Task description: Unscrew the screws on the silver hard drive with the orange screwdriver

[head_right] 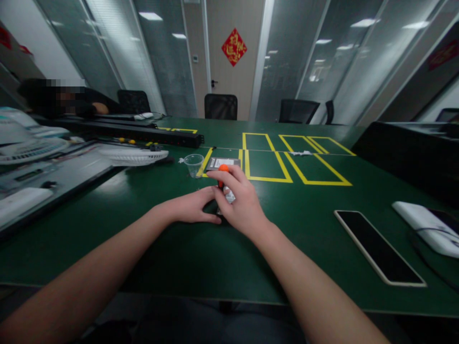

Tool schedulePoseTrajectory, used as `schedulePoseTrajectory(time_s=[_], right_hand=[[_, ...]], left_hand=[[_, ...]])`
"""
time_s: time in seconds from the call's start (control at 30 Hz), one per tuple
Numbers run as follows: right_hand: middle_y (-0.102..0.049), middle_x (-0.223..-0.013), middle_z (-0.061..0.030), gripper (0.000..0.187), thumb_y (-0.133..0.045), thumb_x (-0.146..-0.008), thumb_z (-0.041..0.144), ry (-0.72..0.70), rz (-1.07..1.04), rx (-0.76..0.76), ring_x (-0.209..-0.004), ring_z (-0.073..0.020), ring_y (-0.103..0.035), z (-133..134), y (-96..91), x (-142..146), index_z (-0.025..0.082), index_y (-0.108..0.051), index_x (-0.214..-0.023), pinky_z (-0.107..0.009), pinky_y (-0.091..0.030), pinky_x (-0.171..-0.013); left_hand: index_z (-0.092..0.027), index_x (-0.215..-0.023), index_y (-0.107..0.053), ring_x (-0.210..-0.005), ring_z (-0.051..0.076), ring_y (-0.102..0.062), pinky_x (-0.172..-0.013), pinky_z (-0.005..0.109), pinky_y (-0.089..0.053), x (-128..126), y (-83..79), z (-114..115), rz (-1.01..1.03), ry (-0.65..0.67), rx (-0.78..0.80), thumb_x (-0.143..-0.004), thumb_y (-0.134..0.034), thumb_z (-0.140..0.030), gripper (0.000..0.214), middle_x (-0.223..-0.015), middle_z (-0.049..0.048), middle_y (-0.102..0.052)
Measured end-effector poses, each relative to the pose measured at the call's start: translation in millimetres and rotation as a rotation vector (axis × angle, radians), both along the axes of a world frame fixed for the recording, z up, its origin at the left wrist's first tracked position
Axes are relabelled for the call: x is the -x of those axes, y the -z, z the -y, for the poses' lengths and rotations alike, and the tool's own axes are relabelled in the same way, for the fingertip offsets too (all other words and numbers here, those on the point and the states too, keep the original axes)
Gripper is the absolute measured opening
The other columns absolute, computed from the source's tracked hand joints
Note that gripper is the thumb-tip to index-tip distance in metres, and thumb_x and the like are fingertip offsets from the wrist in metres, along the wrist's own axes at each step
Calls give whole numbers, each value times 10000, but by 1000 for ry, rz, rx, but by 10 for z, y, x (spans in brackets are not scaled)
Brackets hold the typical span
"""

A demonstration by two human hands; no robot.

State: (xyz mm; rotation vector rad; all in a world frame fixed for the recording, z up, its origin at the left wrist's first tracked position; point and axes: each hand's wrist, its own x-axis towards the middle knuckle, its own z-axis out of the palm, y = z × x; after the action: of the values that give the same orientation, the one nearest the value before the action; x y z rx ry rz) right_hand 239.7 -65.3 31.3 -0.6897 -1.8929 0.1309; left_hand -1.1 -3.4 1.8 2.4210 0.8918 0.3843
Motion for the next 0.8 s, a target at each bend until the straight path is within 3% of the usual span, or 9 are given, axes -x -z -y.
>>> schedulePoseTrajectory(time_s=[0.3,0.5,0.67,0.8], right_hand=[[-798,-1524,-135,463,-726,-1141,121,33,6,-1,-1400,-367,-815,4,19,4,364,-888,-1500,-609,-746,-1194],[-810,-1413,-108,443,-720,-1154,133,-5,21,17,-1195,-309,-829,1,14,-6,346,-867,-1514,-536,-757,-1086],[-831,-1383,-103,345,-732,-1195,175,19,22,-1,-1253,-325,-832,-10,17,-10,331,-873,-1470,-516,-752,-1068],[-842,-1461,-119,406,-699,-1203,146,4,9,-6,-1314,-333,-854,-5,32,-3,335,-847,-1531,-540,-765,-1122]], left_hand=[[-270,-1823,-691,-1774,488,-671,-1537,681,-514,9,70,-41,11,15,-14,-996,-1081,-585,967,-1871,198,-721],[-282,-1816,-700,-1766,500,-685,-1513,670,-547,8,48,-26,-2,1,-10,-999,-1084,-595,955,-1854,184,-735],[-299,-1818,-705,-1761,502,-697,-1512,655,-553,-2,23,-6,4,-2,-4,-991,-1100,-559,952,-1885,177,-715],[-291,-1837,-689,-1801,513,-657,-1541,681,-516,1,36,-17,2,-1,10,-991,-1095,-570,979,-1914,190,-691]])
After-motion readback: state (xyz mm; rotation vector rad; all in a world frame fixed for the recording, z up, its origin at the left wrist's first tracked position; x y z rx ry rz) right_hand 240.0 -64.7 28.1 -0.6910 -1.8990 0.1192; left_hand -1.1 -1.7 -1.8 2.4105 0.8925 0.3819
